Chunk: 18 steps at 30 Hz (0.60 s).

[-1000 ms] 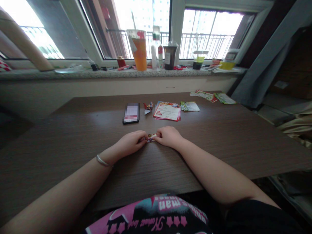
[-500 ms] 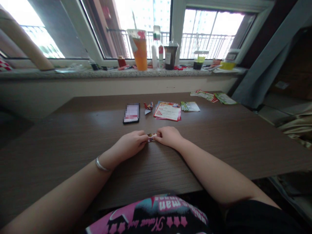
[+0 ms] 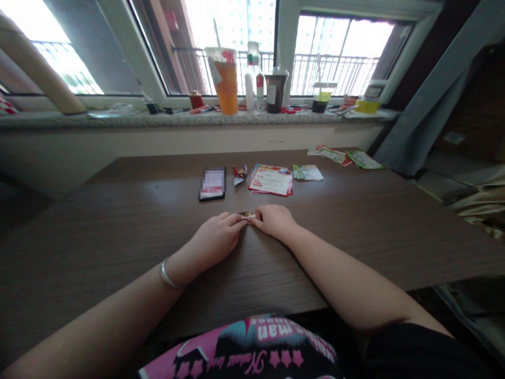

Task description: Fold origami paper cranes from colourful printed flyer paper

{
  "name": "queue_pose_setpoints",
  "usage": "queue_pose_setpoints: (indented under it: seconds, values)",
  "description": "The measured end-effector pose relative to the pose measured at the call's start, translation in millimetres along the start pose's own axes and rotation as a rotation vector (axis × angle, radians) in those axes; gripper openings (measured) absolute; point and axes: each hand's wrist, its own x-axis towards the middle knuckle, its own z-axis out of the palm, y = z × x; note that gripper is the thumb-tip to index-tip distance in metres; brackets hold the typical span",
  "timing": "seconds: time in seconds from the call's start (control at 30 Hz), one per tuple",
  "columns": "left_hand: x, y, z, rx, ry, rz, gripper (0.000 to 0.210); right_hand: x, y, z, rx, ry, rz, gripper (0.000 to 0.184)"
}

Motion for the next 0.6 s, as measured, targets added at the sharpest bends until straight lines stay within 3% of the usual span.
queue_pose_setpoints:
  seconds: [0.37, 0.5, 0.6]
  values:
    - [-0.4, 10.7, -0.9, 0.041, -0.027, -0.054, 0.035, -2.1, 0.9, 2.6, 0.021, 0.049, -0.029, 0.036]
    - [-1.8, 7.1, -2.8, 0.024, -0.021, -0.057, 0.035, -7.2, 1.4, 0.0, -0.004, 0.163, -0.23, 0.021]
    - [-3.1, 5.0, -4.5, 0.001, -0.012, -0.042, 0.035, -12.3, -0.6, -5.0, -0.081, 0.153, -0.376, 0.024]
